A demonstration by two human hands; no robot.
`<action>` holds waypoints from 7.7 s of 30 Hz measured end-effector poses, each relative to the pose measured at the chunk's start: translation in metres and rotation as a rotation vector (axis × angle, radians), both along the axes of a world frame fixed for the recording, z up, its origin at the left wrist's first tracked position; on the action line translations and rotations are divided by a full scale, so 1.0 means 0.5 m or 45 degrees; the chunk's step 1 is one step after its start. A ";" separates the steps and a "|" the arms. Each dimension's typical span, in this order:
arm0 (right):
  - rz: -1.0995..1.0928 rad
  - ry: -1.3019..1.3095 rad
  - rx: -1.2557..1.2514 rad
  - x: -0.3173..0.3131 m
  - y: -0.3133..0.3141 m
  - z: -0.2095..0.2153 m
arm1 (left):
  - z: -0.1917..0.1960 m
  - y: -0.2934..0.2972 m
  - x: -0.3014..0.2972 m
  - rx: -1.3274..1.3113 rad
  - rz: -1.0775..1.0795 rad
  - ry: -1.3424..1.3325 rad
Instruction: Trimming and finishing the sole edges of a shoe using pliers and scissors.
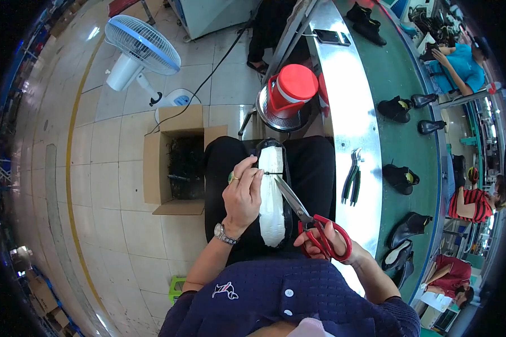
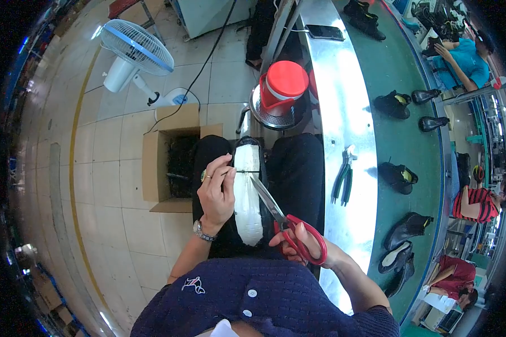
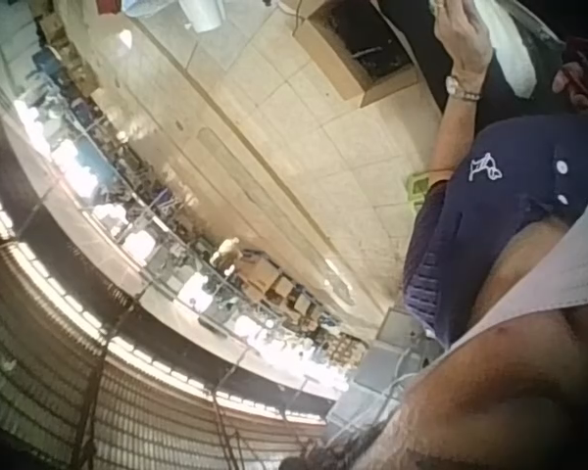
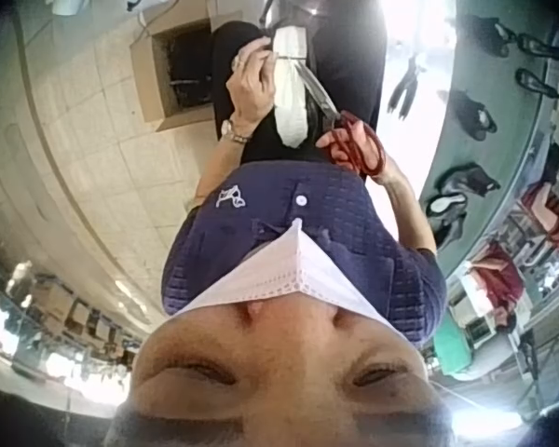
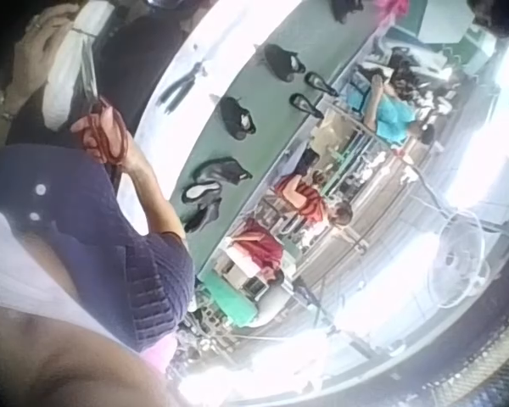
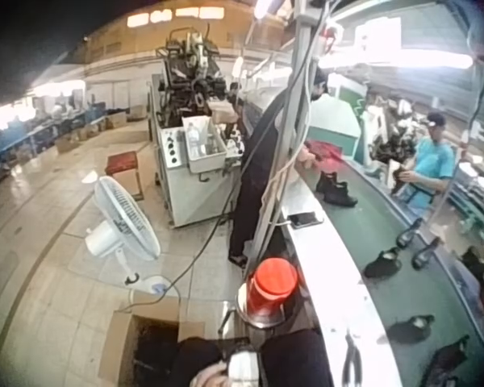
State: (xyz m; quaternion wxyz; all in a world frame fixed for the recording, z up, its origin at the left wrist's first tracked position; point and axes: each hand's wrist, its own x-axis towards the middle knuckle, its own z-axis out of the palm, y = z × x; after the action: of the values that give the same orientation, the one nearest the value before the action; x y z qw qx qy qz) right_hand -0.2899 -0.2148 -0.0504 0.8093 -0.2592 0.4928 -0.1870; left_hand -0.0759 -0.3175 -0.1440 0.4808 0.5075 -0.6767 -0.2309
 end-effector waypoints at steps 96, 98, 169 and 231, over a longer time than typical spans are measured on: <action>0.097 0.493 -0.460 -0.217 -0.245 -0.034 | 0.028 -0.308 -0.202 0.623 -0.831 -0.392; 0.230 0.517 -0.475 -0.225 -0.278 -0.025 | 0.031 -0.246 -0.182 0.439 -0.906 -0.399; 0.454 1.760 -1.094 -0.077 -0.234 -0.045 | -0.043 -0.101 -0.181 -0.404 -0.474 -0.674; 0.488 1.642 -1.266 0.041 -0.287 -0.045 | 0.029 -0.144 -0.032 -0.025 -0.462 -0.701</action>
State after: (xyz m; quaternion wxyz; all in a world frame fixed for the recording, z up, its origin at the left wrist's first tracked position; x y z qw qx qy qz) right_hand -0.2693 -0.3582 -0.0731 0.1779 -0.7215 0.6668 -0.0569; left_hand -0.0921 -0.3894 -0.1296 0.2357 0.4175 -0.8628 -0.1605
